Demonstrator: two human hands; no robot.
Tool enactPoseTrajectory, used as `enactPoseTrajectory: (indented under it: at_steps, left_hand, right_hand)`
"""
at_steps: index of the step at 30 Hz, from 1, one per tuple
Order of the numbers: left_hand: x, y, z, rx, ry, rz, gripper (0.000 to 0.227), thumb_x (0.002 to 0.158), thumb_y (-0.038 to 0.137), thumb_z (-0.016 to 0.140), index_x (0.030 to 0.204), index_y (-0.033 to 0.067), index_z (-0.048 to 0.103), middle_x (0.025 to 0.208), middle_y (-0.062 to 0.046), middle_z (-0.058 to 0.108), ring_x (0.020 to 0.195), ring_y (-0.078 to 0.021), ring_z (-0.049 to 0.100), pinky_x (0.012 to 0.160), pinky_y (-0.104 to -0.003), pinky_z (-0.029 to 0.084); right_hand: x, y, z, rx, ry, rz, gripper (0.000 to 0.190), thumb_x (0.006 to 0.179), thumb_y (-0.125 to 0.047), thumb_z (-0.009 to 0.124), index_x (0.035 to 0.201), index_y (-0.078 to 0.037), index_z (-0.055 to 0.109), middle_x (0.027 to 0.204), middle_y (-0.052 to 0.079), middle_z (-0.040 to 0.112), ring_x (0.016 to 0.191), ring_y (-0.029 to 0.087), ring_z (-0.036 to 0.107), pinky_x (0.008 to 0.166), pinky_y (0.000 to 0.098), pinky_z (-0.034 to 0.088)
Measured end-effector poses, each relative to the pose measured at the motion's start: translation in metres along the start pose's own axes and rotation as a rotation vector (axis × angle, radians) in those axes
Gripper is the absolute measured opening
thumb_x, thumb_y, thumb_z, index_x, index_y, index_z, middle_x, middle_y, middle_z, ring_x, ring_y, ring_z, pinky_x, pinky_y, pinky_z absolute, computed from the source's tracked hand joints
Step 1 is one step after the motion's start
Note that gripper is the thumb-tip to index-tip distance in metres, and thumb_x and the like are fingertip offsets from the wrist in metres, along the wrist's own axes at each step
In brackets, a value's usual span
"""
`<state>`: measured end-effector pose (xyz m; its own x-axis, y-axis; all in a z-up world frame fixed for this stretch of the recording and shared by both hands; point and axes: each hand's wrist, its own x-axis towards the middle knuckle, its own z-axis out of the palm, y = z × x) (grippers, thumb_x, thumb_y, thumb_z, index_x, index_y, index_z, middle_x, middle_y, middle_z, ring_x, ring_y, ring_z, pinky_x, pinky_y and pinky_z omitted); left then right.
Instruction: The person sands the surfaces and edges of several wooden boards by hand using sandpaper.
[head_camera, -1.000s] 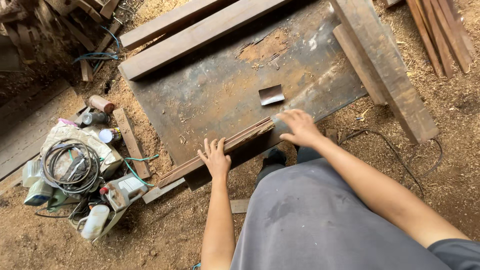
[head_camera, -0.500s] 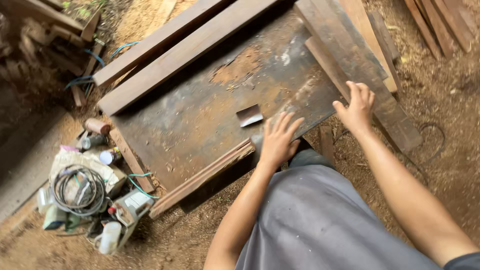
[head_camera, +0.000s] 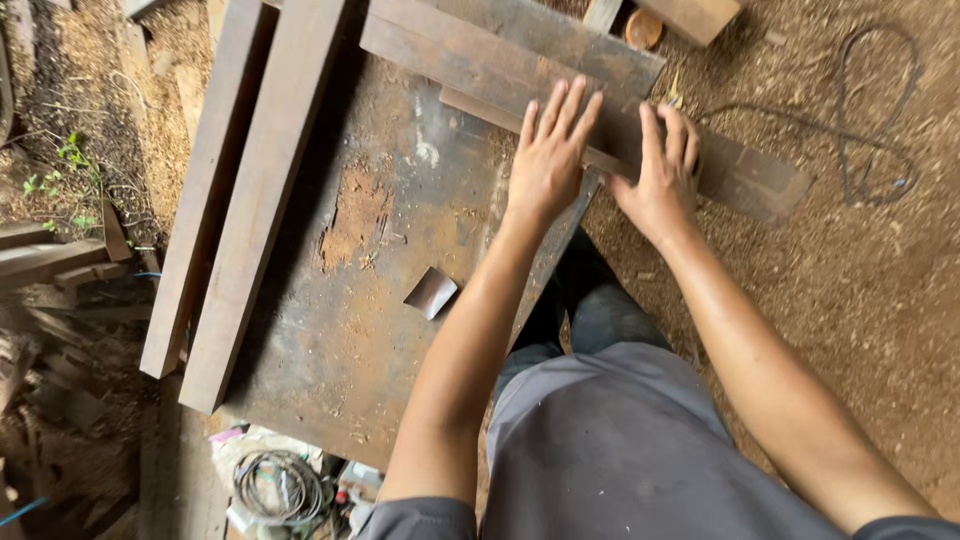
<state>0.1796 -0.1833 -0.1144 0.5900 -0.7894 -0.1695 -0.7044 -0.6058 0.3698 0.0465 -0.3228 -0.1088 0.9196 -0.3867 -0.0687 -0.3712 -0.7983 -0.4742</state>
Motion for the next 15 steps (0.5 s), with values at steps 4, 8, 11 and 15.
enactPoseTrajectory:
  at_steps: [4, 8, 11, 15]
  left_hand:
    - [0.021, -0.019, 0.019, 0.032, 0.011, -0.005, 0.098, 0.080, 0.003, 0.072, 0.166, 0.0237, 0.028, 0.173, -0.006, 0.014, 0.162, -0.0275, 0.015, 0.135, -0.051, 0.015]
    - [0.048, -0.035, 0.033, 0.031, 0.066, 0.075, 0.089, 0.080, 0.003, 0.075, 0.158, 0.0238, 0.037, 0.166, -0.008, 0.031, 0.158, -0.0286, 0.022, 0.132, -0.055, 0.013]
    - [0.056, -0.046, 0.033, -0.005, -0.043, 0.117, 0.074, 0.082, 0.007, 0.076, 0.150, 0.0192, 0.050, 0.152, -0.009, 0.049, 0.152, -0.0279, 0.034, 0.131, -0.058, 0.012]
    - [0.048, -0.036, 0.015, 0.009, -0.052, 0.125, 0.072, 0.071, 0.008, 0.077, 0.139, 0.0189, 0.059, 0.139, -0.004, 0.057, 0.140, -0.0241, 0.044, 0.126, -0.059, 0.011]
  right_hand:
    - [0.026, 0.010, 0.013, -0.071, -0.073, -0.014, 0.113, 0.075, -0.039, 0.099, 0.160, -0.003, 0.034, 0.155, 0.023, 0.037, 0.144, 0.043, 0.032, 0.118, 0.0628, 0.023]
    - [0.042, 0.022, 0.020, -0.021, -0.161, 0.025, 0.108, 0.071, -0.035, 0.099, 0.156, -0.007, 0.041, 0.148, 0.016, 0.045, 0.138, 0.038, 0.037, 0.117, 0.0585, 0.026]
    - [0.047, 0.032, 0.027, -0.019, -0.166, -0.013, 0.093, 0.072, -0.033, 0.099, 0.146, -0.008, 0.048, 0.141, 0.013, 0.051, 0.134, 0.033, 0.042, 0.114, 0.0529, 0.034]
    - [0.038, 0.020, 0.021, 0.032, -0.107, -0.142, 0.087, 0.077, -0.037, 0.099, 0.141, -0.005, 0.050, 0.135, 0.016, 0.052, 0.128, 0.033, 0.046, 0.108, 0.0511, 0.039]
